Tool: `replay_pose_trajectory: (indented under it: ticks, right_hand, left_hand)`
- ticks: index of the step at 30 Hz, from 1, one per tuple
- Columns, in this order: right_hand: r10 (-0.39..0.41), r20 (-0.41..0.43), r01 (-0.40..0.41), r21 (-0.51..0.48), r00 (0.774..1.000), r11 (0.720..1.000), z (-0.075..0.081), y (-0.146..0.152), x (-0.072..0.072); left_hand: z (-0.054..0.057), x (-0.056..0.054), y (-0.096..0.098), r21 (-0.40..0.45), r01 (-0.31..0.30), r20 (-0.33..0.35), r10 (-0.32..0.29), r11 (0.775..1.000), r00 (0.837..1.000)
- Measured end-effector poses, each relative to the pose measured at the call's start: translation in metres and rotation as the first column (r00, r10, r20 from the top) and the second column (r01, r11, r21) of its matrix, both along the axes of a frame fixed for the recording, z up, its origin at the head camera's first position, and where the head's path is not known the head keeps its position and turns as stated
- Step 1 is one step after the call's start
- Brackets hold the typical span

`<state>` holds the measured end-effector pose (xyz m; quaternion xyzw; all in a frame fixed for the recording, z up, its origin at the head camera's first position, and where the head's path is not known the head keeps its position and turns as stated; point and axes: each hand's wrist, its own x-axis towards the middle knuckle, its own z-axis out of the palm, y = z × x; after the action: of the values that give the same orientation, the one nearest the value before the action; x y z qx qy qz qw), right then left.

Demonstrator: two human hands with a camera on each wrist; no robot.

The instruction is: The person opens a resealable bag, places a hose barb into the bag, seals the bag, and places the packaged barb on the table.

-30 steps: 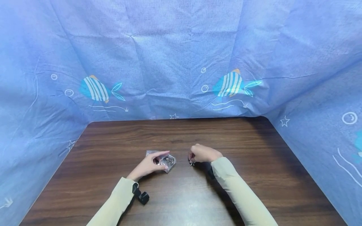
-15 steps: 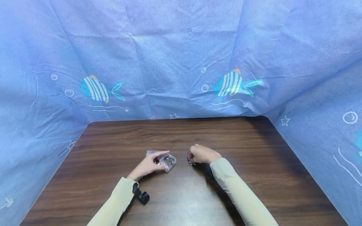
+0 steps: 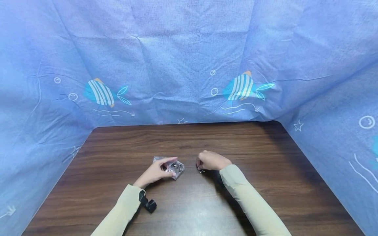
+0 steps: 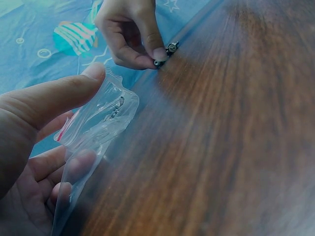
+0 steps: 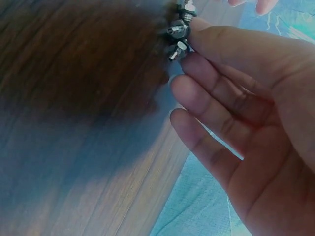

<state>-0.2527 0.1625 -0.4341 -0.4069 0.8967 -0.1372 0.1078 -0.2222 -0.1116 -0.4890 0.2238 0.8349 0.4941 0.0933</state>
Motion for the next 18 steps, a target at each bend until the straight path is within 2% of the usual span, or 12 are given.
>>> replay_pose_trajectory:
  ticks: [11, 18]
  right_hand:
    - [0.006, 0.018, -0.005, -0.010, 1.000, 1.000, 0.0012, 0.0024, -0.0009]
    - [0.001, 0.036, 0.000, -0.019, 0.999, 1.000, 0.0038, 0.0030, -0.0014]
  left_hand:
    - [0.0038, 0.0022, -0.0004, -0.011, 0.015, -0.019, -0.015, 1.000, 1.000]
    - [0.0032, 0.0019, 0.0002, 0.000, 0.006, -0.004, -0.006, 1.000, 1.000]
